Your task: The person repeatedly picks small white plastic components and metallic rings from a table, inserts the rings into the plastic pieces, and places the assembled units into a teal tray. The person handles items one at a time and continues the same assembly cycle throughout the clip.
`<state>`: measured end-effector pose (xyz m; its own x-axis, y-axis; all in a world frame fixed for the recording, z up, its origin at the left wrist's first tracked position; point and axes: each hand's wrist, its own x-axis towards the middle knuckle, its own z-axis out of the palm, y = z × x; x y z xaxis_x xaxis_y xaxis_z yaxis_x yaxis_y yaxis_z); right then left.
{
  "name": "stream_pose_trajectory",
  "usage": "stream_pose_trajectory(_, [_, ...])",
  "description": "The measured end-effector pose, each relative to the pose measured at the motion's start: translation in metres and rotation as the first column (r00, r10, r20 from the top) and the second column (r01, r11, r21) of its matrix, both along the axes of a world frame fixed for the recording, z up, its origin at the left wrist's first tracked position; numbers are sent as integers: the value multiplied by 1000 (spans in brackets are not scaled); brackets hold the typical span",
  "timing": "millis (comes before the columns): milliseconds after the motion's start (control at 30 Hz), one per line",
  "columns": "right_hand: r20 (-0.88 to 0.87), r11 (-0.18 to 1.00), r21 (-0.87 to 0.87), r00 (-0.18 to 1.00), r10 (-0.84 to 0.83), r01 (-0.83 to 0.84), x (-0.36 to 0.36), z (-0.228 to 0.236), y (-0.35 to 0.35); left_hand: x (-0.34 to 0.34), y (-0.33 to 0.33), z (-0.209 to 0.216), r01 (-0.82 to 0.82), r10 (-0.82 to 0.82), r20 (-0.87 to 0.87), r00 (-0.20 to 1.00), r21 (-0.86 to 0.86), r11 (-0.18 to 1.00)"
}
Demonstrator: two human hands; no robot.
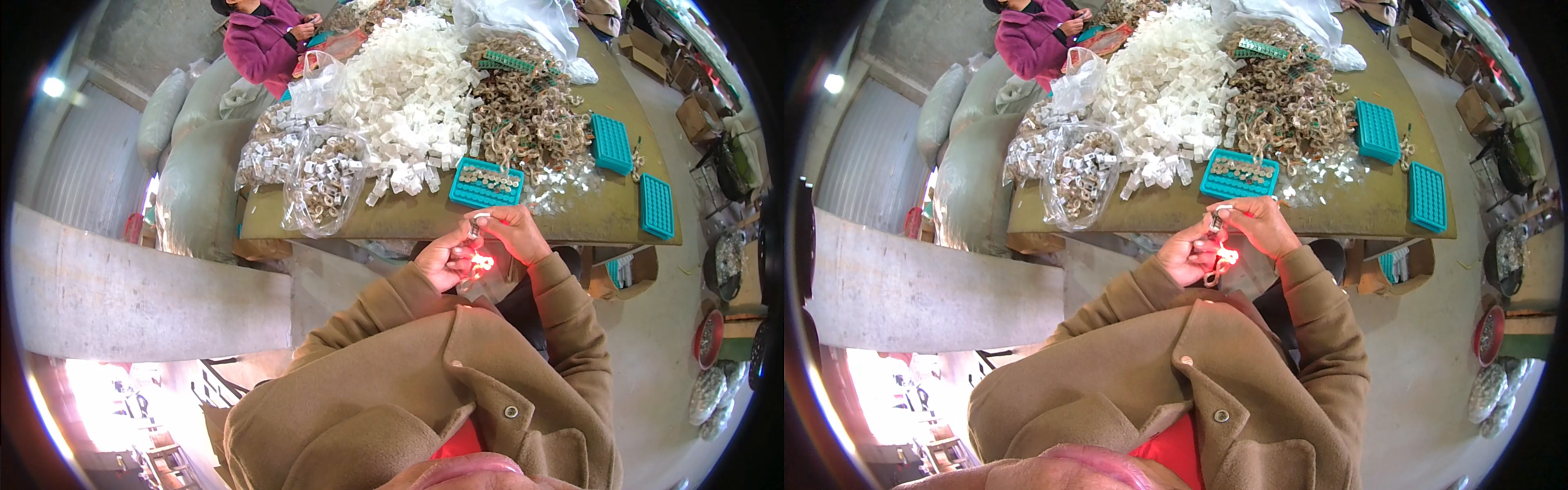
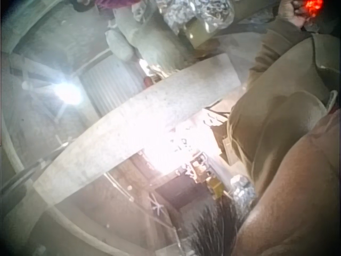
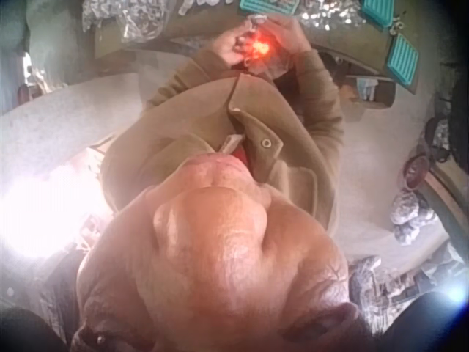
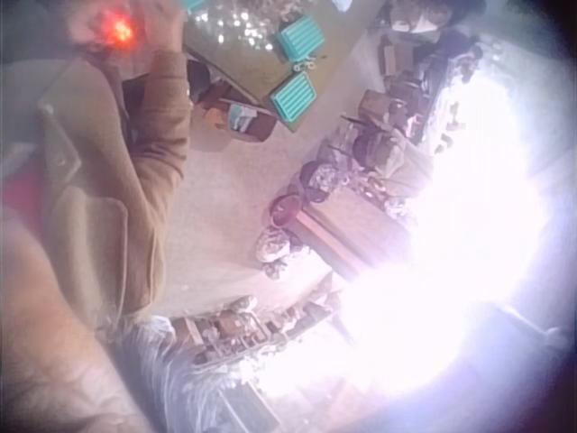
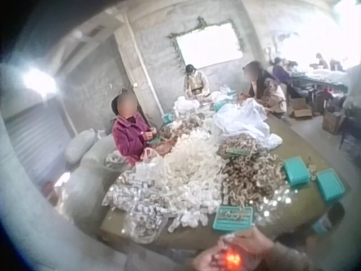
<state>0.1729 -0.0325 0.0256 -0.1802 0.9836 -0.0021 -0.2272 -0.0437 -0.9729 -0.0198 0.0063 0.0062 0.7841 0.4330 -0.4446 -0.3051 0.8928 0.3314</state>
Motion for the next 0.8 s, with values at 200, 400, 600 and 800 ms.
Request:
stream_pose_trajectory(200, [382, 913, 385, 878, -287, 131, -18, -8, -7, 14, -7, 4, -144, 138, -114, 984, -40, 989])
stream_pose_trajectory(400, [552, 767, 634, 638, -537, 97, -14, -15, -15, 11, -6, 6, 0, 1, -231, 973, 5, 1000])
stream_pose_trajectory(600, [624, 836, 539, 619, -477, 101, -11, -12, -37, 12, -6, 1, 162, -126, -255, 959, 125, 979])
stream_pose_trajectory(800, [510, 705, 675, 554, -658, 216, 4, -14, -52, 15, -12, 13, 118, 17, -332, 943, 383, 916])
